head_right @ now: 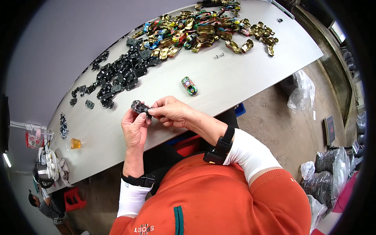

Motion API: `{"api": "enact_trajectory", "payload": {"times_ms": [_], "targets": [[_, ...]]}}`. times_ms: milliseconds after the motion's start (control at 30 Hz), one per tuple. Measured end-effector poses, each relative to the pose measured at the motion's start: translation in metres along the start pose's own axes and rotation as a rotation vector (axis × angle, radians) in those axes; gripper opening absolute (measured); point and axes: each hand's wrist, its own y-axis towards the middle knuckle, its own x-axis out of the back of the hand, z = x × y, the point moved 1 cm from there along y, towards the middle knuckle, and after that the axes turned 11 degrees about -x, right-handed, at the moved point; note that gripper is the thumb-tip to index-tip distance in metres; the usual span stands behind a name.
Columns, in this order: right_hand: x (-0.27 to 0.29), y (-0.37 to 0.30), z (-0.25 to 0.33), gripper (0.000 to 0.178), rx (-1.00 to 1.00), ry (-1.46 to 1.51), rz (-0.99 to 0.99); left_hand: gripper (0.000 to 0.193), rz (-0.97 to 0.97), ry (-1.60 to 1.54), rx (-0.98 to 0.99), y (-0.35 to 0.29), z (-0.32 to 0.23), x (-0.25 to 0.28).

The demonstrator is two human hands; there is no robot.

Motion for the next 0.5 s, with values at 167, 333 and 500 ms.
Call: {"api": "enact_trajectory", "payload": {"times_ms": [167, 333, 500], "targets": [[-0.004, -0.006, -0.004, 0.015, 0.027, -0.16, -0.053, 0.032, 0.133, -0.126, 0.143, 0.0, 0.0, 0.015], [-0.011, -0.009, -0.001, 0.019, 0.133, -0.371, -0.168, 0.035, 0.128, -0.256, 0.163, 0.0, -0.001, 0.011], [0.005, -0.038, 0.02, 0.026, 0.654, -1.151, -0.824, 0.054, 0.221, -0.459, 0.163, 0.002, 0.011, 0.026]]}}
